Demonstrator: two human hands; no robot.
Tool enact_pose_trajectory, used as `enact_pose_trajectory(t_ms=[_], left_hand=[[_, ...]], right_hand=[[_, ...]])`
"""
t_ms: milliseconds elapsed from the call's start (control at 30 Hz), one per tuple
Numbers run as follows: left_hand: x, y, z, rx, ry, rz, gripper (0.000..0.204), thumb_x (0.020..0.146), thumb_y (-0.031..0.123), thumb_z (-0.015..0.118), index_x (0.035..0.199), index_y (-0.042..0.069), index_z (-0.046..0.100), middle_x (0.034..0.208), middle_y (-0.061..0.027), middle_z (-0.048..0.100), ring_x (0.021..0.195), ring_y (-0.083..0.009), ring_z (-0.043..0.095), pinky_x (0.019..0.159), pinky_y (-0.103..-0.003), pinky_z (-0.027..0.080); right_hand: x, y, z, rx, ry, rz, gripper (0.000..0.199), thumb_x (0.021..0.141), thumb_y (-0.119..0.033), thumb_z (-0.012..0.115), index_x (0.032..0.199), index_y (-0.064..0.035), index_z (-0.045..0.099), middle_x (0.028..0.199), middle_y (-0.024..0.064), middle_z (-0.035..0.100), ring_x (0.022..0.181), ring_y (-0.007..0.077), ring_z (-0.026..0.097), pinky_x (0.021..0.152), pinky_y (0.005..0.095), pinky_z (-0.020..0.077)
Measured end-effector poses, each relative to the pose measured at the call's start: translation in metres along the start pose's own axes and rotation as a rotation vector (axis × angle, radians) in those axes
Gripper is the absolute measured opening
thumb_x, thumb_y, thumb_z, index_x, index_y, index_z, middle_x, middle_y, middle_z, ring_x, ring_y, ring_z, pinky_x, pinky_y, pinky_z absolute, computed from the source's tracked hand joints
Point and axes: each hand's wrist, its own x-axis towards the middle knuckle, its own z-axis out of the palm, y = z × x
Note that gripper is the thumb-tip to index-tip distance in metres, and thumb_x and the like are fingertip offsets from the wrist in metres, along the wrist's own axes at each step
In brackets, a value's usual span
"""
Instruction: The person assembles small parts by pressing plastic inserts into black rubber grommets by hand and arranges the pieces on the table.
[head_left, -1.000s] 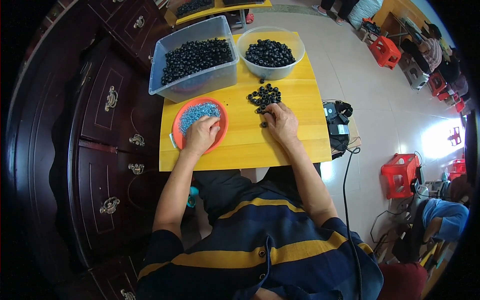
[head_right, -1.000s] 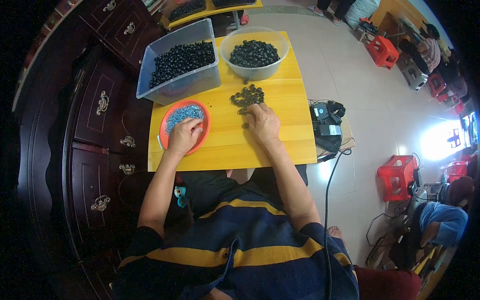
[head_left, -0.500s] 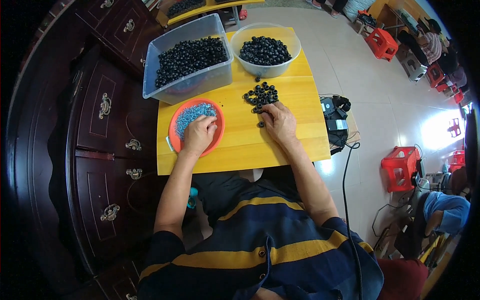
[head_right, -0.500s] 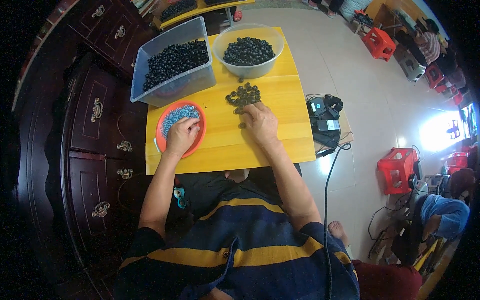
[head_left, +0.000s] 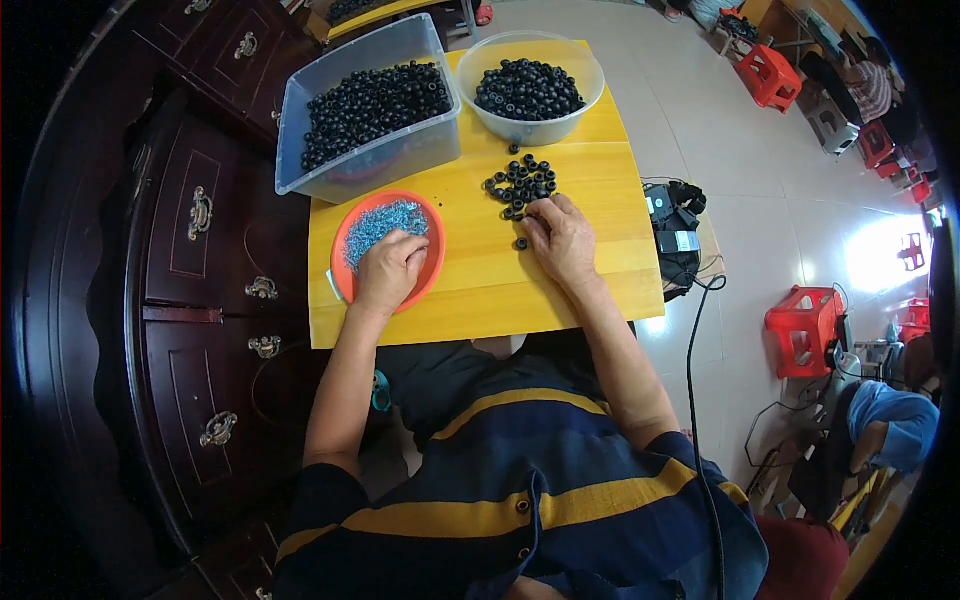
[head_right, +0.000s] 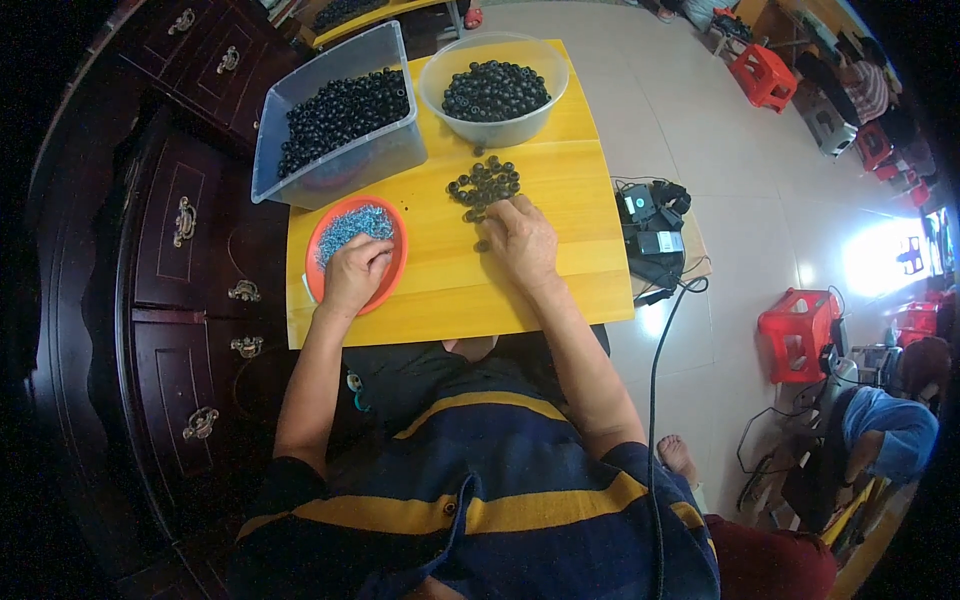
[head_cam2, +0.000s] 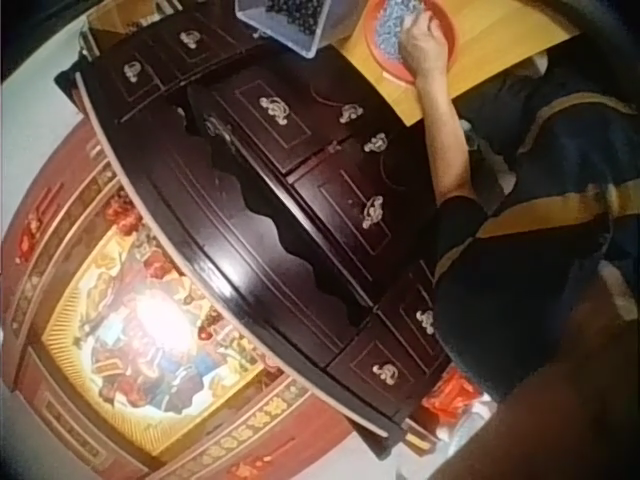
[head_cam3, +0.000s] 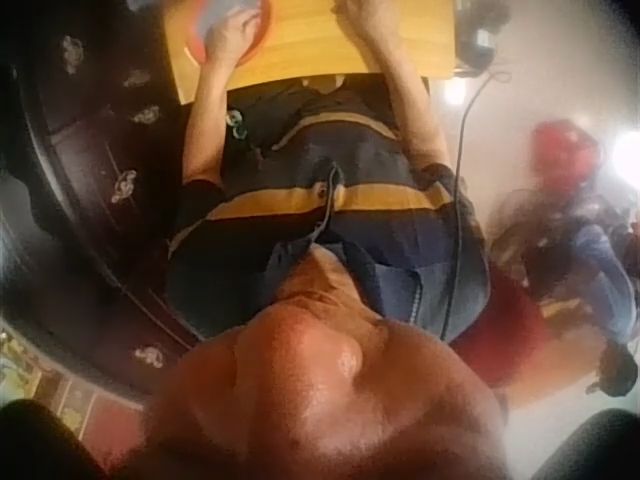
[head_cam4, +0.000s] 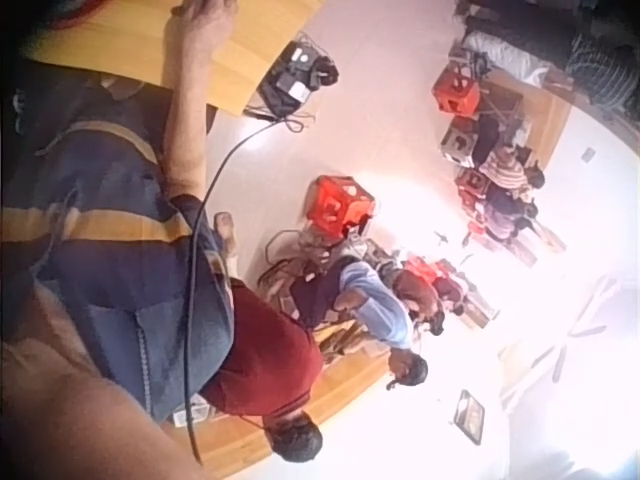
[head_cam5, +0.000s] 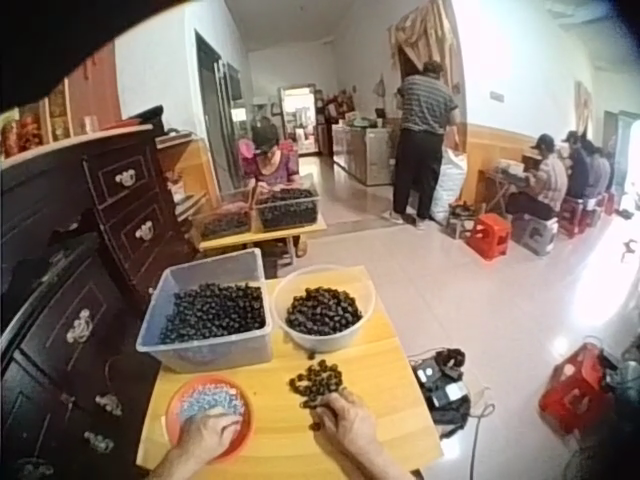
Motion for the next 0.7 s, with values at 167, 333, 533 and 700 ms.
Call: enact_pose_trajectory(t_ms=[167, 333, 533, 700], left_hand=[[-0.003, 0.010, 0.000, 0.105, 0.010, 0.024, 0.011, 0.085, 0.010, 0.069, 0.096, 0.009, 0.071, 0.094, -0.0101, 0.065, 0.084, -0.0340, 0.067, 0.071, -0.044, 0.054], [-0.005, 0.015, 0.001, 0.155, -0.004, 0.014, 0.007, 0.086, 0.011, 0.067, 0.094, 0.009, 0.068, 0.095, -0.0107, 0.063, 0.086, -0.0352, 0.066, 0.072, -0.047, 0.054], [-0.001, 0.020, -0.003, 0.183, -0.046, 0.018, 0.006, 0.087, 0.012, 0.066, 0.091, 0.008, 0.067, 0.095, -0.0124, 0.063, 0.085, -0.0360, 0.066, 0.073, -0.047, 0.054], [0.002, 0.012, -0.007, 0.214, -0.081, 0.090, 0.007, 0.085, 0.012, 0.067, 0.089, 0.007, 0.067, 0.091, -0.0129, 0.064, 0.084, -0.0360, 0.066, 0.072, -0.047, 0.054]], right_hand=[[-0.001, -0.001, -0.002, 0.043, 0.028, 0.018, 0.013, 0.082, -0.015, 0.072, 0.095, -0.0103, 0.070, 0.096, 0.0111, 0.064, 0.088, 0.0333, 0.066, 0.075, 0.0427, 0.0536], [-0.001, 0.000, -0.002, 0.080, 0.012, 0.045, 0.013, 0.083, -0.015, 0.071, 0.094, -0.0100, 0.069, 0.095, 0.0116, 0.064, 0.087, 0.0334, 0.066, 0.075, 0.0428, 0.0536], [-0.001, 0.005, -0.001, 0.116, 0.069, -0.006, 0.012, 0.085, -0.013, 0.070, 0.096, -0.0077, 0.067, 0.091, 0.0131, 0.064, 0.084, 0.0334, 0.066, 0.073, 0.0420, 0.0532], [-0.003, 0.004, -0.003, 0.073, 0.072, -0.052, 0.014, 0.084, -0.009, 0.070, 0.097, -0.0060, 0.067, 0.090, 0.0135, 0.065, 0.083, 0.0331, 0.066, 0.072, 0.0414, 0.0532]])
